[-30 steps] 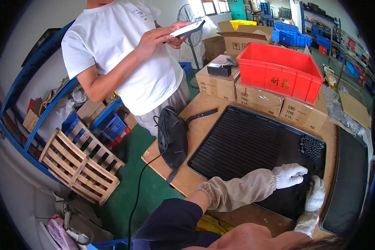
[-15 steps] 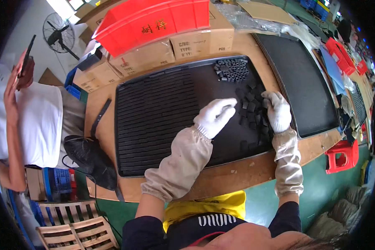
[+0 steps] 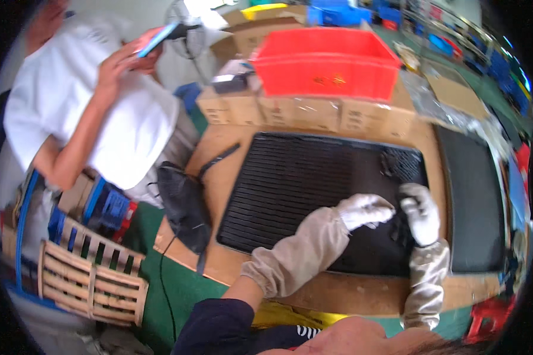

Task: The person assembles small black cylindrical components by hand, inserting them into a black tray with a grid pattern. They occasionally use pliers to adjust or remove parts. The person works at a table in a factory setting, with other workers visible in the background.

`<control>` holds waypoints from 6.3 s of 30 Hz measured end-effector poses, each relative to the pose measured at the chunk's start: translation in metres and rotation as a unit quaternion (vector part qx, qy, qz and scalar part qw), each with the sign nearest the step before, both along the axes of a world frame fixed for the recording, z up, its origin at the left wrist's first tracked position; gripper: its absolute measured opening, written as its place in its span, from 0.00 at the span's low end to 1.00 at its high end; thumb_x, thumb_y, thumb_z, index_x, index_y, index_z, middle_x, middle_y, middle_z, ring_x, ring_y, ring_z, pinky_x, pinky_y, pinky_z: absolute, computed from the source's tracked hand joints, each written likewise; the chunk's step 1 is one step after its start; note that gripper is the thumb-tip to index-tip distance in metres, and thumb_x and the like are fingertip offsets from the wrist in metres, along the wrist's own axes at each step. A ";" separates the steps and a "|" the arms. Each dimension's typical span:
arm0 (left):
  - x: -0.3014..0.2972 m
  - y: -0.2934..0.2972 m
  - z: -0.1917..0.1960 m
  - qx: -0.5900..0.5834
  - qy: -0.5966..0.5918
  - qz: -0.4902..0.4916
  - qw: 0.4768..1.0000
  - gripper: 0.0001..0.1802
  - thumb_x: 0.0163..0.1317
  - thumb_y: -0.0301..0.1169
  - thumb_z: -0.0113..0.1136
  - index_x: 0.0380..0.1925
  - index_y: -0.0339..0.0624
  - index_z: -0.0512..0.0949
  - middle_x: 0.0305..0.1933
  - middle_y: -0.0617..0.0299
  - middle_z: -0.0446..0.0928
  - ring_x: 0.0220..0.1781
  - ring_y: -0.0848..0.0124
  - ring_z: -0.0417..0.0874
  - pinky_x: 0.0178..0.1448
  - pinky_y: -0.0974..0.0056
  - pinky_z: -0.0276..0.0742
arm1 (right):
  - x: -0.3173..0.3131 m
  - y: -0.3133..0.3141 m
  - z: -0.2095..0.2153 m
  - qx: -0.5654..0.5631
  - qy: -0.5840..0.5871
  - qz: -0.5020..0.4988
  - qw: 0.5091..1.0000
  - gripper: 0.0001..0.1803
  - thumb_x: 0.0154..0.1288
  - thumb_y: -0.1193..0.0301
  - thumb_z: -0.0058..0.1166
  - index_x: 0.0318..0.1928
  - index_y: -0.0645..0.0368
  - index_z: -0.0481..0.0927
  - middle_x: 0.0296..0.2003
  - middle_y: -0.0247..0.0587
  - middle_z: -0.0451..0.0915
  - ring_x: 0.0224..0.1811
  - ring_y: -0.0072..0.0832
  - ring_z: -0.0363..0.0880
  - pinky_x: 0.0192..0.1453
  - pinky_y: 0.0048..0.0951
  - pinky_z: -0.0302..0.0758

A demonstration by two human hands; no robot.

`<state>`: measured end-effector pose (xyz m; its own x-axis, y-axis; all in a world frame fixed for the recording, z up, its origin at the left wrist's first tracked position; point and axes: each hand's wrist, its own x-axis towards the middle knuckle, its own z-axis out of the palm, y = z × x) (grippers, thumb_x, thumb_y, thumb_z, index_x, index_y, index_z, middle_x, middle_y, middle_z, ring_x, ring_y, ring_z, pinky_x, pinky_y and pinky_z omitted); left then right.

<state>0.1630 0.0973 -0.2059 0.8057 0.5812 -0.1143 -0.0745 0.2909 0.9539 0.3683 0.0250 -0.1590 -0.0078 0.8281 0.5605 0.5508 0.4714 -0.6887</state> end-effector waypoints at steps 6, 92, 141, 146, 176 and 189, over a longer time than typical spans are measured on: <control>0.008 0.003 0.007 0.083 0.017 0.038 0.996 0.21 0.63 0.41 0.69 0.52 0.43 0.81 0.46 0.65 0.83 0.46 0.75 0.81 0.45 0.66 0.81 | 0.090 0.063 -0.088 -0.107 -0.367 -0.318 0.868 0.21 0.65 0.69 0.58 0.57 0.54 0.73 0.47 0.53 0.79 0.48 0.54 0.79 0.52 0.49 0.77; -0.008 0.013 0.008 0.096 -0.003 0.149 0.984 0.17 0.71 0.39 0.62 0.52 0.38 0.81 0.46 0.63 0.82 0.44 0.79 0.81 0.46 0.72 0.80 | -0.051 -0.042 -0.041 -0.251 -0.279 0.246 0.894 0.18 0.61 0.73 0.60 0.52 0.51 0.78 0.40 0.46 0.80 0.43 0.47 0.83 0.49 0.44 0.81; 0.009 -0.008 0.004 0.075 0.017 0.118 0.990 0.16 0.64 0.29 0.68 0.51 0.38 0.82 0.39 0.67 0.81 0.37 0.80 0.79 0.43 0.73 0.77 | 0.054 0.063 -0.069 -0.005 -0.421 -0.258 0.870 0.07 0.61 0.67 0.51 0.36 0.51 0.81 0.39 0.40 0.77 0.47 0.39 0.76 0.49 0.41 0.73; 0.009 -0.009 0.008 0.145 0.076 0.117 0.980 0.18 0.63 0.27 0.67 0.53 0.36 0.81 0.43 0.66 0.81 0.42 0.80 0.79 0.49 0.73 0.77 | 0.053 0.070 -0.075 0.010 -0.443 -0.292 0.847 0.07 0.61 0.67 0.49 0.35 0.50 0.80 0.38 0.38 0.76 0.45 0.37 0.75 0.47 0.39 0.73; 0.005 -0.012 0.020 0.401 0.184 0.159 0.883 0.17 0.59 0.31 0.67 0.47 0.35 0.83 0.45 0.56 0.83 0.46 0.68 0.83 0.54 0.64 0.77 | 0.002 -0.002 -0.035 0.062 -0.055 -0.047 0.995 0.10 0.53 0.76 0.67 0.35 0.54 0.79 0.37 0.39 0.79 0.44 0.41 0.80 0.48 0.40 0.77; 0.001 -0.007 0.010 0.329 0.110 0.149 0.926 0.13 0.59 0.32 0.69 0.44 0.41 0.85 0.37 0.61 0.82 0.39 0.73 0.83 0.44 0.68 0.76 | 0.002 0.002 -0.027 0.076 0.013 -0.015 0.997 0.13 0.50 0.83 0.68 0.36 0.60 0.79 0.34 0.42 0.81 0.39 0.41 0.82 0.41 0.36 0.80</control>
